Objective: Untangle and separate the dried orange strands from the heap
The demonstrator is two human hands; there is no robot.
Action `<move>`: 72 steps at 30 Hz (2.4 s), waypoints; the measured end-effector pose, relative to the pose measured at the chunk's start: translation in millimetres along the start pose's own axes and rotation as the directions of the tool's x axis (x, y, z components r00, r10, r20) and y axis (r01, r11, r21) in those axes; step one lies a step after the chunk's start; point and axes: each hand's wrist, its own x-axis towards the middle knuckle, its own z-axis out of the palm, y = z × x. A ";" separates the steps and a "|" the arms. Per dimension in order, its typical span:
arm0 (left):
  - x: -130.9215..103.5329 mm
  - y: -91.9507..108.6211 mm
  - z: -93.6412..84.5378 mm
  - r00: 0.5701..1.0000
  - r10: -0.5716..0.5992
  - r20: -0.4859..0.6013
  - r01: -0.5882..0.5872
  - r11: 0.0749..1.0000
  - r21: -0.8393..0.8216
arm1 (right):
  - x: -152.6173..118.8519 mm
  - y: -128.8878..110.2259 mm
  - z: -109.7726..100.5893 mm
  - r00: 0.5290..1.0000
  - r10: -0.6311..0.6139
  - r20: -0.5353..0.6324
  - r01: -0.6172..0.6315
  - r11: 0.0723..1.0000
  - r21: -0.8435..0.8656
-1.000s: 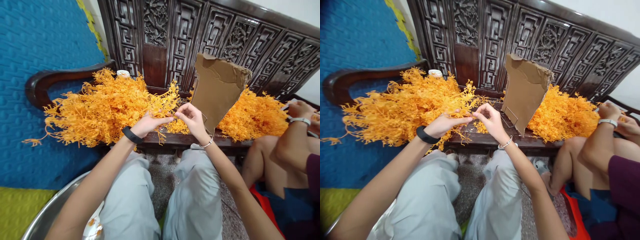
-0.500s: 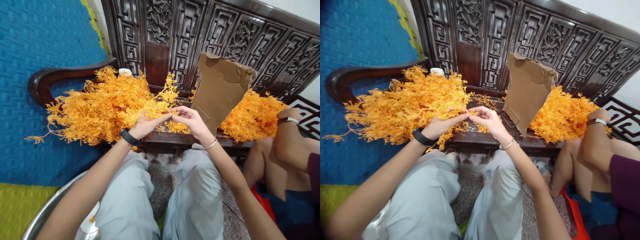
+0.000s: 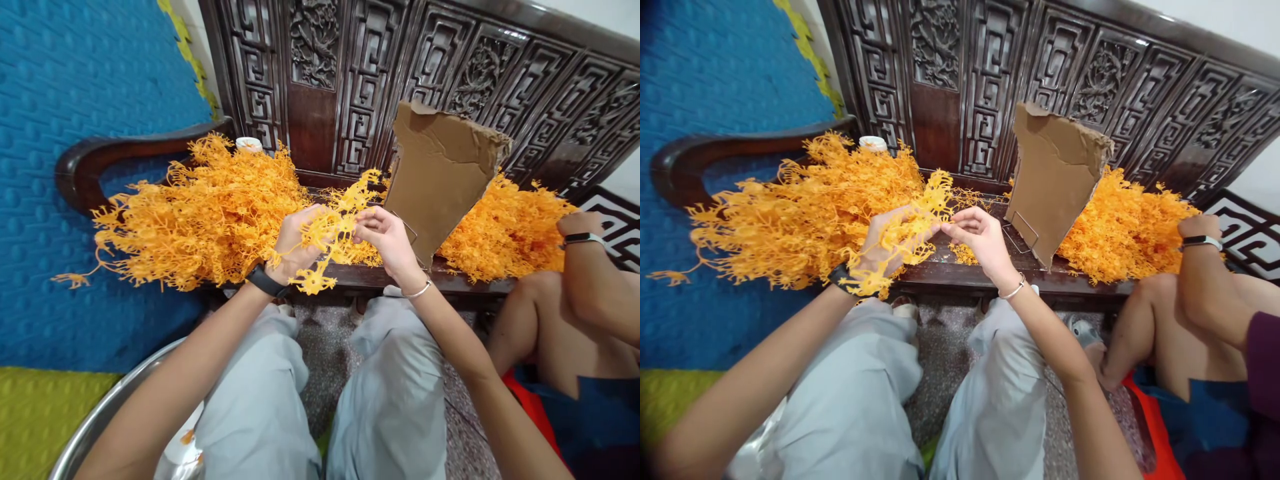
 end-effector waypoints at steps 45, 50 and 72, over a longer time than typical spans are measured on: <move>-7.6 39.8 -12.8 0.736 0.019 0.677 0.365 0.831 -0.420 | -10.3 -9.9 3.9 0.858 0.012 0.514 -0.285 0.842 0.457; -20.5 57.6 -21.6 0.703 0.262 0.661 0.228 0.798 -0.559 | 1.6 -13.5 -9.7 0.972 -0.051 0.229 -0.086 0.831 0.550; -7.7 31.7 -5.9 0.859 -0.375 0.350 0.416 0.908 -0.050 | 61.7 123.6 -41.8 0.963 0.188 -0.192 -0.265 0.779 -0.568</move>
